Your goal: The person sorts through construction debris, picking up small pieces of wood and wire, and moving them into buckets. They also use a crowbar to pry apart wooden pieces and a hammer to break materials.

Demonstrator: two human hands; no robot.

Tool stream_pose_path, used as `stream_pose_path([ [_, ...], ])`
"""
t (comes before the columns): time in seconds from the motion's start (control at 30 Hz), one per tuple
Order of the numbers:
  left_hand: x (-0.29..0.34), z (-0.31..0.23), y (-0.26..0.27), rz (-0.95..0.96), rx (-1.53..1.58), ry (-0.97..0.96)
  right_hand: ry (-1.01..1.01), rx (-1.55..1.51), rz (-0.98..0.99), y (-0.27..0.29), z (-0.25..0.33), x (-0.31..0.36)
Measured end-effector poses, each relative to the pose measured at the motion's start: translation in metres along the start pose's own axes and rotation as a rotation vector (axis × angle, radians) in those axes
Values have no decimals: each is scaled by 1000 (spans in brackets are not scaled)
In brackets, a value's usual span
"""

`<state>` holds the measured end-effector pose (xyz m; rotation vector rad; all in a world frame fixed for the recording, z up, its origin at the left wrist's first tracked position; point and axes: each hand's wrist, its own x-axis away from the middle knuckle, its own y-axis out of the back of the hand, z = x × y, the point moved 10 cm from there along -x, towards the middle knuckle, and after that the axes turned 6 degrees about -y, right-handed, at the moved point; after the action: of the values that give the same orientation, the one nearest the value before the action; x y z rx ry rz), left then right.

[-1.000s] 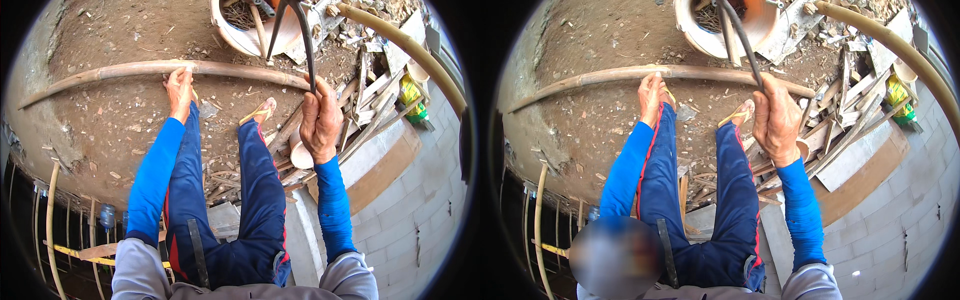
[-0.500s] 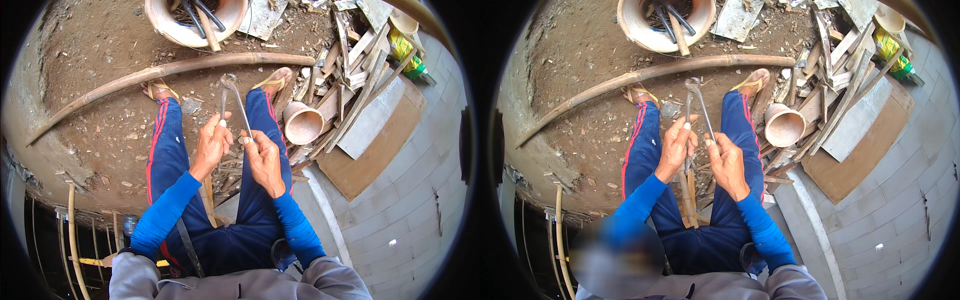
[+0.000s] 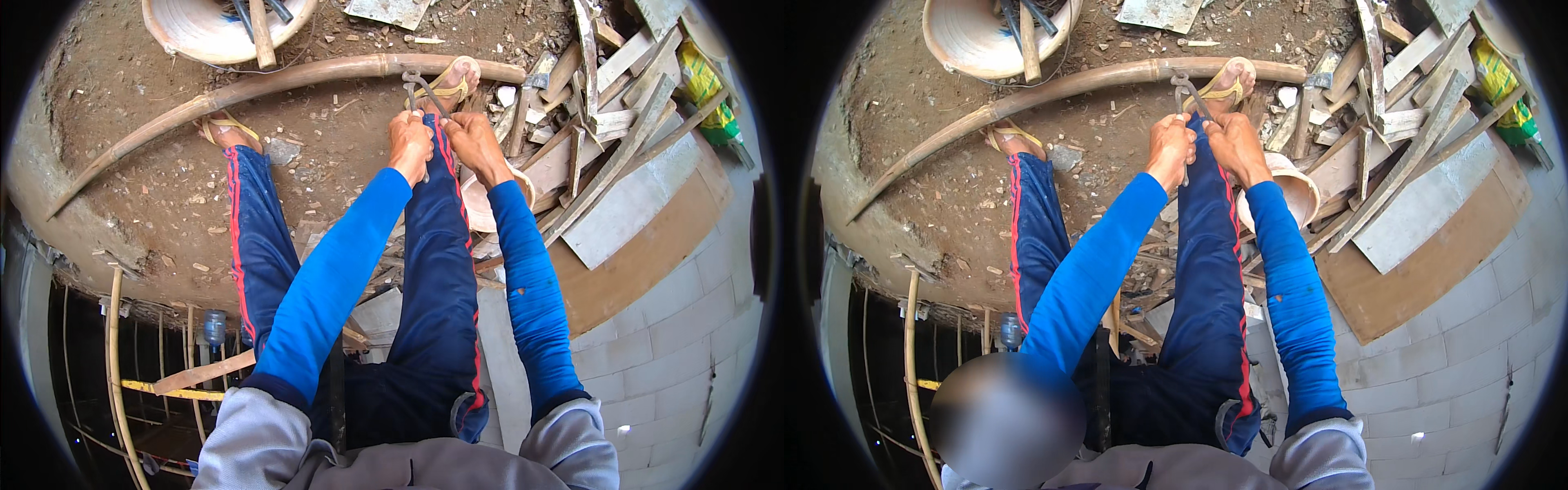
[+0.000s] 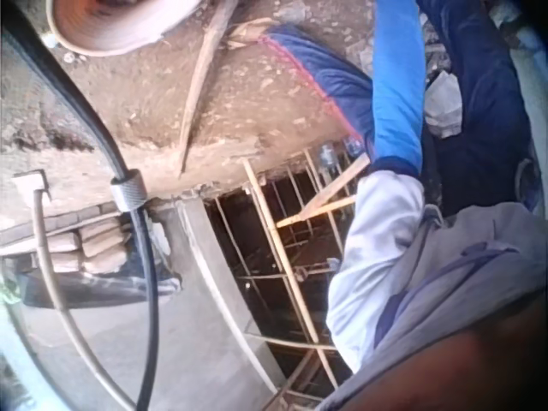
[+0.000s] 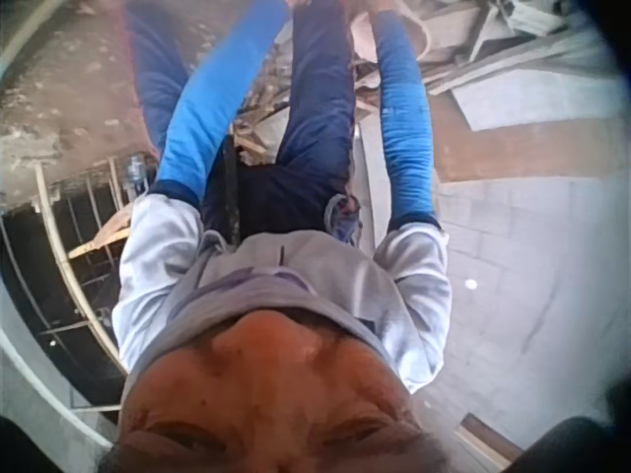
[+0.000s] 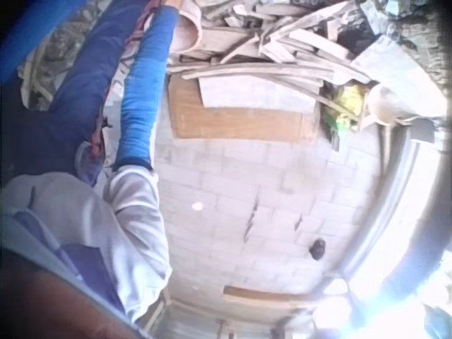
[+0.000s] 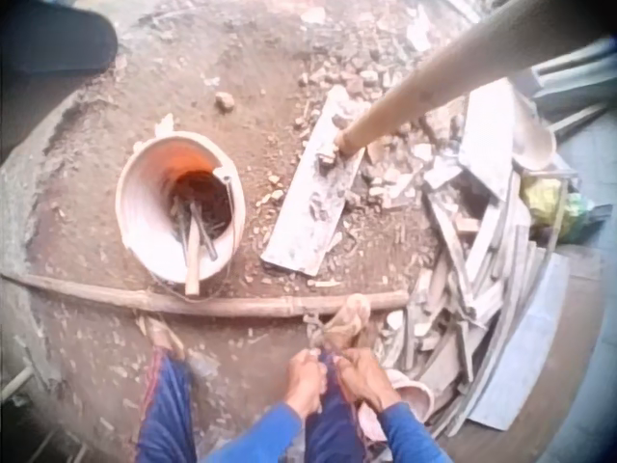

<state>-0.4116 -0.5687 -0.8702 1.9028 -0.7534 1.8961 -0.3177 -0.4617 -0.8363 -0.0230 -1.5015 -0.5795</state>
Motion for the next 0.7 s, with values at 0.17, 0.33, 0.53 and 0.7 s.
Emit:
stream_pose_path([
  [0.17, -17, 14, -13, -99, -12, -2, -56, -80, 113, 6, -19, -22],
  [0.33, -21, 8, -7, -104, -71, -2, -27, -209, 208, 15, -10, -31],
  [0.53, -26, 4, -6, -101, -59, -29, -14, -139, 218, 18, -7, -40],
  [0.7, -29, 6, -14, -136, 58, 17, 92, -114, 156, 8, -7, -45],
])
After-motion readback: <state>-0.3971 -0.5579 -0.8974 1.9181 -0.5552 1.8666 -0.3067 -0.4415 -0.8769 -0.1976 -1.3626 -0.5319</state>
